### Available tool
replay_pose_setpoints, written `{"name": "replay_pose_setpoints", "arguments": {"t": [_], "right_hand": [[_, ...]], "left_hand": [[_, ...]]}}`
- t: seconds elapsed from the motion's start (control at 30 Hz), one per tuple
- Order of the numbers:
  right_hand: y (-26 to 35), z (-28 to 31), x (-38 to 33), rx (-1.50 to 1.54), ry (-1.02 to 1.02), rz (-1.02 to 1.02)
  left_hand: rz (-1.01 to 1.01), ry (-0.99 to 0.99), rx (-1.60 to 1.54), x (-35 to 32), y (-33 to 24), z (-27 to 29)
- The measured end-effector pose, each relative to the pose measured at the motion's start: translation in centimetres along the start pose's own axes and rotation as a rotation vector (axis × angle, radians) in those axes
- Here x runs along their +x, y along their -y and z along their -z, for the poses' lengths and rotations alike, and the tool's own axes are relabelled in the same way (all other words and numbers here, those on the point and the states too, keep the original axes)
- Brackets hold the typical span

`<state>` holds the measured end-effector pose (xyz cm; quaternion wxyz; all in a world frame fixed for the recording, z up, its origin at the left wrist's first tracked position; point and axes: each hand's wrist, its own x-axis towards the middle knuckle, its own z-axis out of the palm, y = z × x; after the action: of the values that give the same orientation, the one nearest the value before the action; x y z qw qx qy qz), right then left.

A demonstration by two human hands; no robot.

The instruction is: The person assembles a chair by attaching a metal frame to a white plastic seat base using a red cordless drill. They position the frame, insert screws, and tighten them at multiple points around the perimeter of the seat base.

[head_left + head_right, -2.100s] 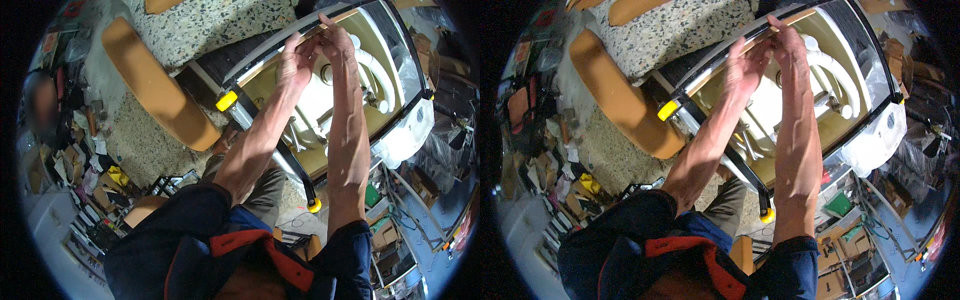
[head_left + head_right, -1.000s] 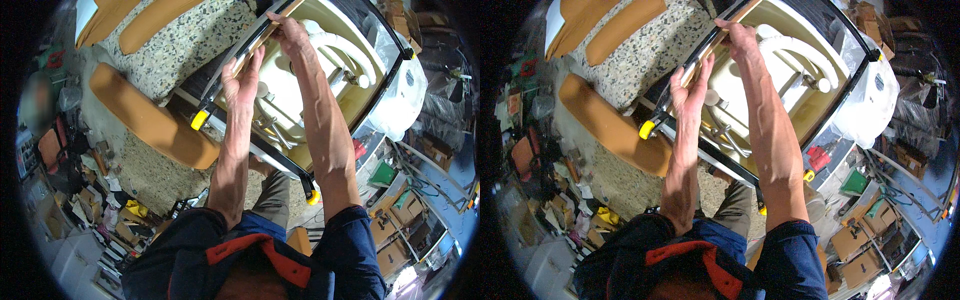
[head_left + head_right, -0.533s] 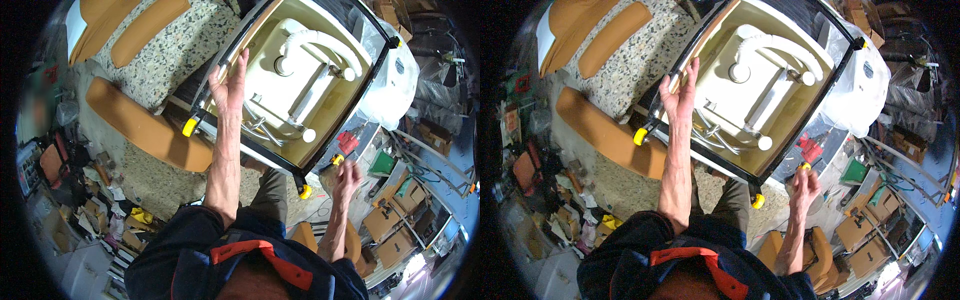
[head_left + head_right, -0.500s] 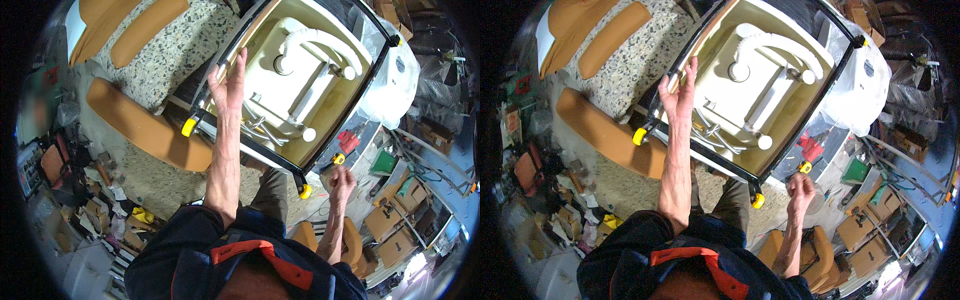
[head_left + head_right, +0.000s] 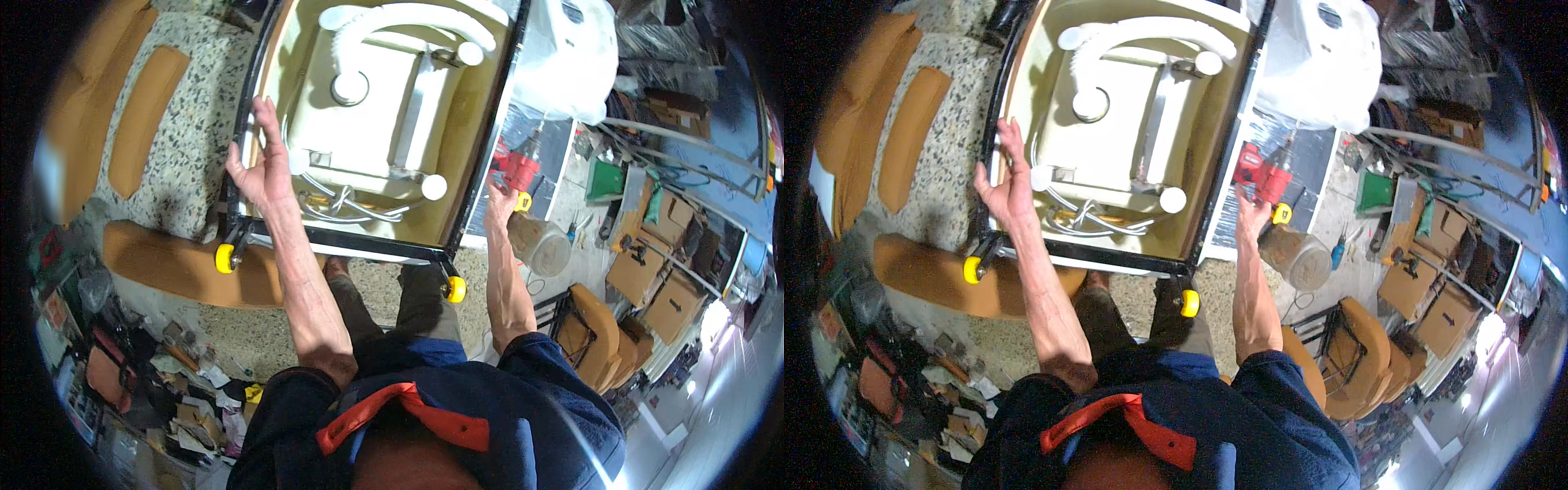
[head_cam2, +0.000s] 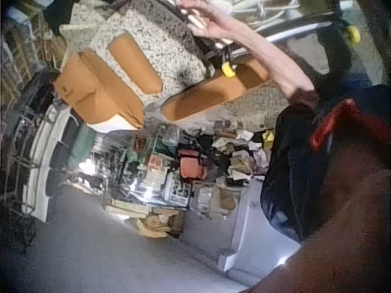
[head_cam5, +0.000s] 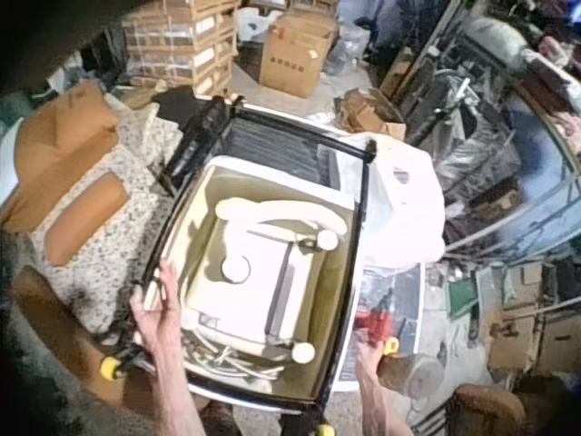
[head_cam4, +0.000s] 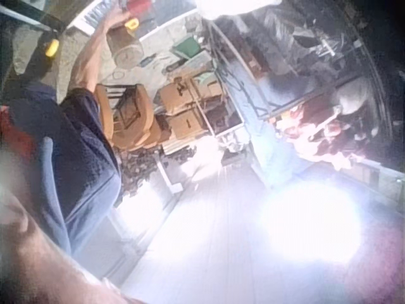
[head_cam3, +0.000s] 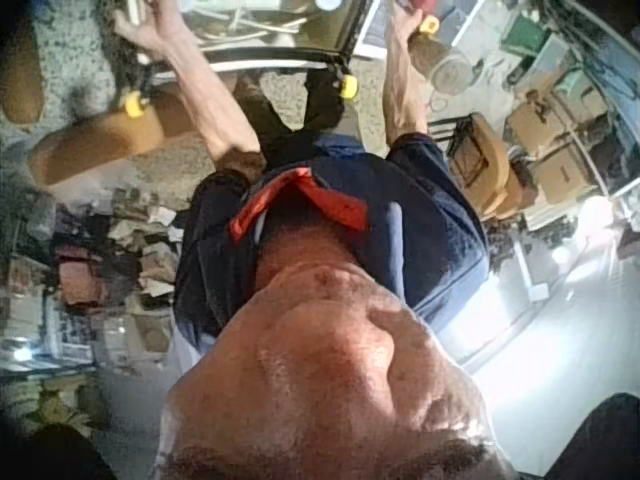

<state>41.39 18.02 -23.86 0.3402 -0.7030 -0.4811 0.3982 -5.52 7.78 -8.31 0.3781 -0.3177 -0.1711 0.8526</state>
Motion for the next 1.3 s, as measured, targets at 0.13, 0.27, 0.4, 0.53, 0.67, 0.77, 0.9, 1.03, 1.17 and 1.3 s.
{"name": "replay_pose_setpoints", "arguments": {"t": [0.13,0.27,0.4,0.53,0.67,0.77,0.9,1.03,1.17,1.3], "right_hand": [[-1.9,-1.6,2.9,0.226,-0.167,0.169],[-0.7,-3.0,3.5,0.201,-0.126,0.054],[-0.1,-2.7,4.1,0.187,-0.115,0.031],[1.3,-2.0,4.1,0.187,-0.083,0.003],[2.7,1.5,3.5,0.225,0.02,-0.015],[7.6,6.3,1.1,0.295,0.004,0.041],[16.7,14.8,-1.4,0.109,-0.016,0.351],[23.2,20.8,-1.6,-0.149,0.061,0.392],[32.5,15.5,-3.1,0.211,0.432,0.463],[36.6,10.5,-3.2,0.259,0.681,0.407]], "left_hand": [[0.028,0.086,0.173,1.4,-0.9,1.2],[-0.035,0.063,0.037,1.0,0.1,0.8],[-0.022,-0.027,-0.136,0.7,0.1,0.3],[-0.085,-0.054,-0.115,0.9,0.4,0.2],[-0.126,-0.065,-0.074,1.2,0.8,0.2],[-0.164,-0.113,-0.044,1.4,1.4,0.2],[-0.162,-0.18,-0.051,1.3,2.3,-0.4],[-0.236,-0.194,-0.11,1.1,2.6,-0.7],[-0.213,-0.129,-0.214,1.3,2.5,0.4],[-0.269,-0.114,-0.237,0.8,3.2,0.1]]}}
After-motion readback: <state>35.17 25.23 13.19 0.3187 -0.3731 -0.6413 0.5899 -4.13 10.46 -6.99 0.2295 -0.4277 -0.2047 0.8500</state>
